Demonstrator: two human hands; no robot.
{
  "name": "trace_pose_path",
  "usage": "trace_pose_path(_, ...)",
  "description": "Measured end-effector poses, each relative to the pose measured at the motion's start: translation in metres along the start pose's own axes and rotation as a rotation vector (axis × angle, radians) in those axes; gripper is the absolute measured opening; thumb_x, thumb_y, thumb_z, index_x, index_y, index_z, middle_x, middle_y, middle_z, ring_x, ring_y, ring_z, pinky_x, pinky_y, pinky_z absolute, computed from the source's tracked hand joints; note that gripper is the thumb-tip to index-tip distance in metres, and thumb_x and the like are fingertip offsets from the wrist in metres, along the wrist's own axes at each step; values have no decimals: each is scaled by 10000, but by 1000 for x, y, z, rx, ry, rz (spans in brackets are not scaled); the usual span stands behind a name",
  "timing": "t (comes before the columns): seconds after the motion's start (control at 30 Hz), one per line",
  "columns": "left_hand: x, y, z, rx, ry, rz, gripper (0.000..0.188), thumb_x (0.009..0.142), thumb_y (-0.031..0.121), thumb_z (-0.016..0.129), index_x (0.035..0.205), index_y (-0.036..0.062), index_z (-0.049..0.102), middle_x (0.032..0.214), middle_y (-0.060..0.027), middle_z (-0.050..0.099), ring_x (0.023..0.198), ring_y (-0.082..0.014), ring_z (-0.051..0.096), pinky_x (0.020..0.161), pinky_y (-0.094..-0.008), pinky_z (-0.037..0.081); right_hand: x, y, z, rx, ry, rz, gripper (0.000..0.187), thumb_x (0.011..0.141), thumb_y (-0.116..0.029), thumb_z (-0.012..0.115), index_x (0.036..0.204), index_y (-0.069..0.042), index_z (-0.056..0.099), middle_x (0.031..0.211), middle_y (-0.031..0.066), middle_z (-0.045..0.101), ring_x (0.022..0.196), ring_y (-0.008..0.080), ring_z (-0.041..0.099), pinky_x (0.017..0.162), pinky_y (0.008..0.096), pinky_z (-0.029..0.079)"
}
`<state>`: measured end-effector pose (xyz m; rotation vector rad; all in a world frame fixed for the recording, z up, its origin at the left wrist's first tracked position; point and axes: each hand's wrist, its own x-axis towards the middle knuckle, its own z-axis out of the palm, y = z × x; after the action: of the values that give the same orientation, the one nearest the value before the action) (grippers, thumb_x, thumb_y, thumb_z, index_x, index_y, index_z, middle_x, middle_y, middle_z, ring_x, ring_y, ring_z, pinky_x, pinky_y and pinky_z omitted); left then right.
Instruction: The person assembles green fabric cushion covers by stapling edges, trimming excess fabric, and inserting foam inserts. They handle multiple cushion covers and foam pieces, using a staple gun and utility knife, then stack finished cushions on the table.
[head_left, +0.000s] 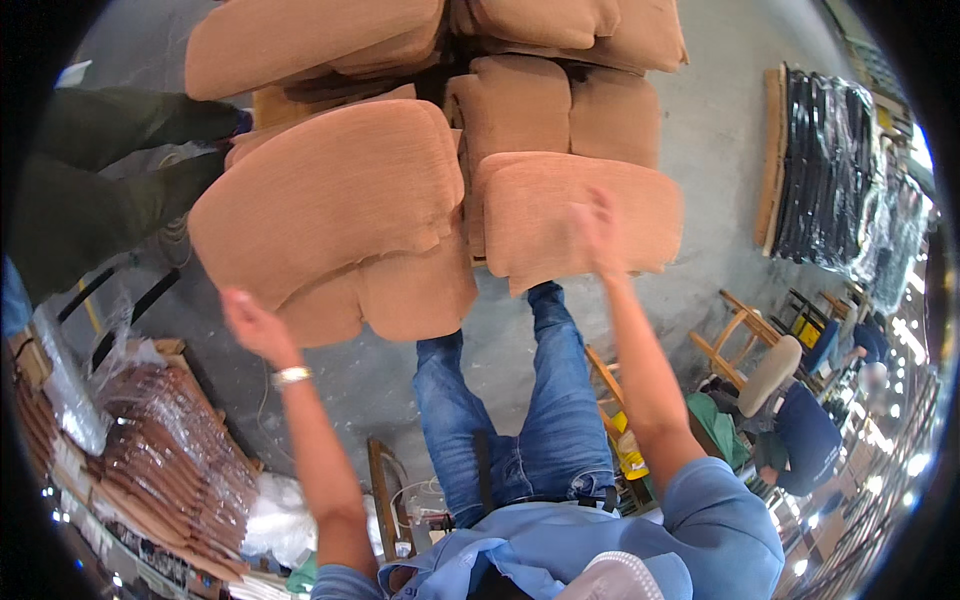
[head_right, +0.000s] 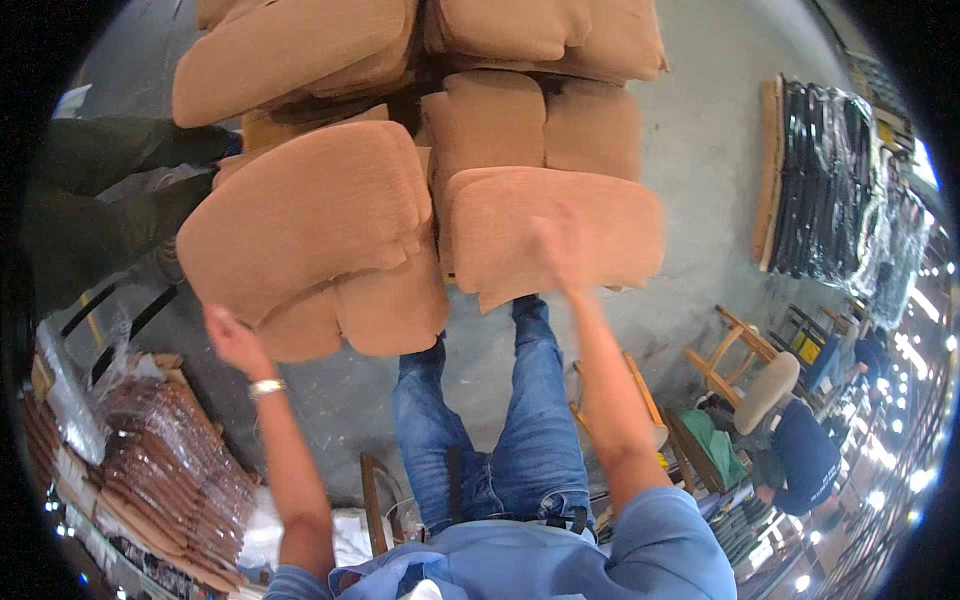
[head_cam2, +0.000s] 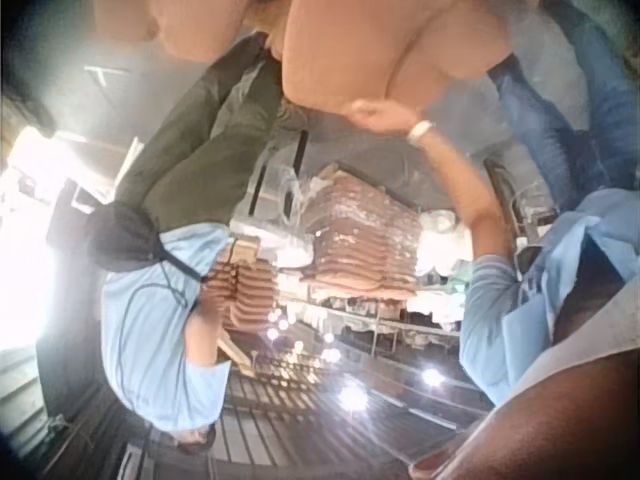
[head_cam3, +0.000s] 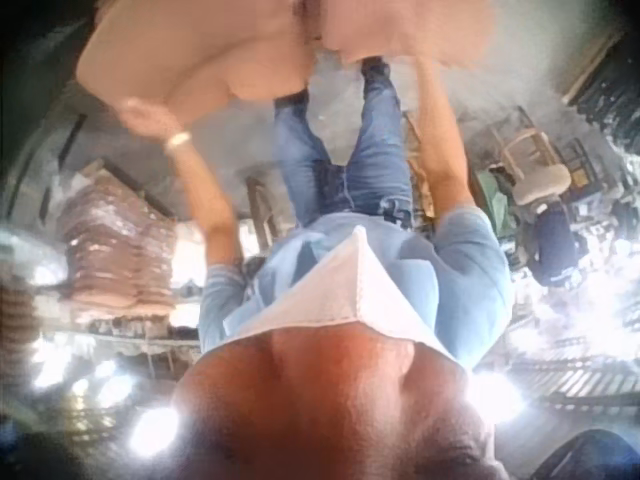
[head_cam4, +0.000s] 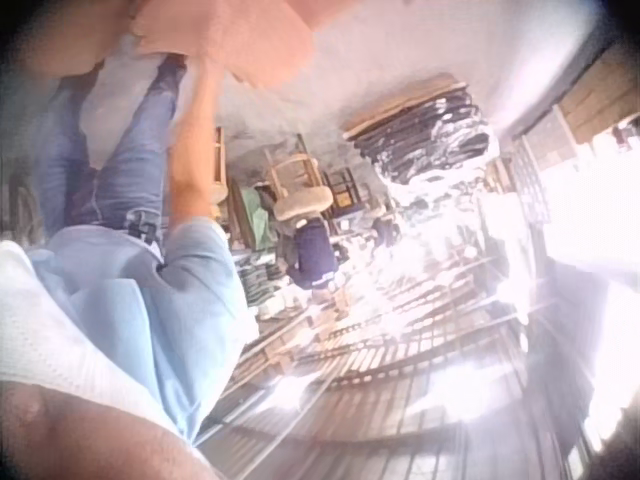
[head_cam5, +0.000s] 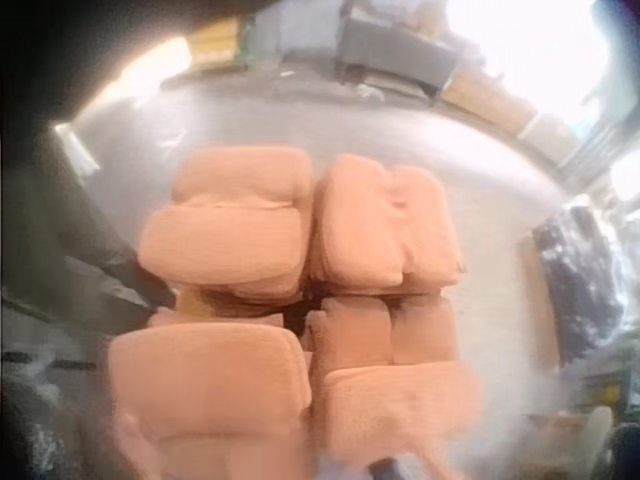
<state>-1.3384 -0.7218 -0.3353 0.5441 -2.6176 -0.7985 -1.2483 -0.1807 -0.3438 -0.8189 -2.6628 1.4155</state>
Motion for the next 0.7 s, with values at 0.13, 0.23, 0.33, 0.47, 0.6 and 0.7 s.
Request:
trace_pose_path(0.13, -127, 160, 14, -419, -860, -143, 396, 1079, 317, 558, 1256, -13, 690, 1175, -127, 750, 1112, -222, 694, 997, -364, 525, -11, 106, -158, -58, 239, 383, 533, 1027, -371, 640, 1419, -22, 549, 1396, 152, 605, 1272, 274, 573, 1070, 408, 455)
trace_pose_path(0.23, -200, 193, 104, -481, -989, -150, 531, 1023, 389, 638, 1327, -46, 629, 1376, -235, 619, 1286, -328, 598, 1073, -416, 475, 16, 162, -200, 27, 268, 525, 636, 1026, -457, 615, 1475, -22, 501, 1485, 166, 543, 1345, 274, 524, 1120, 407, 409)
trace_pose_path(0.33, -213, 234, 157, 106, -819, -159, 629, 952, 437, 719, 1329, -56, 614, 1408, -282, 560, 1301, -383, 557, 1079, -445, 456, 51, 178, -190, 171, 122, 619, 735, 1010, -551, 603, 1519, -42, 459, 1547, 164, 485, 1421, 280, 454, 1175, 406, 344)
trace_pose_path(0.47, -203, 251, 157, -10, -734, -261, 640, 915, 448, 758, 1271, -70, 637, 1313, -273, 622, 1199, -375, 607, 1031, -450, 477, 36, 155, -166, 359, -64, 664, 732, 1001, -504, 641, 1520, -23, 453, 1489, 185, 535, 1387, 283, 479, 1159, 418, 365)
trace_pose_path(0.6, -190, 225, 166, -135, -858, -390, 645, 962, 464, 714, 1329, -56, 611, 1333, -195, 658, 1178, -282, 649, 1034, -408, 497, 31, 158, -163, 346, -226, 591, 746, 989, -471, 675, 1535, -22, 435, 1460, 194, 559, 1373, 278, 497, 1151, 423, 382)
trace_pose_path(0.7, -183, 239, 162, -394, -1014, -658, 784, 981, 542, 658, 1478, -37, 480, 1457, -163, 581, 1346, -236, 551, 1151, -389, 422, 25, 199, -151, 544, -161, 522, 783, 975, -460, 695, 1539, 5, 416, 1521, 155, 507, 1417, 256, 456, 1177, 416, 358)
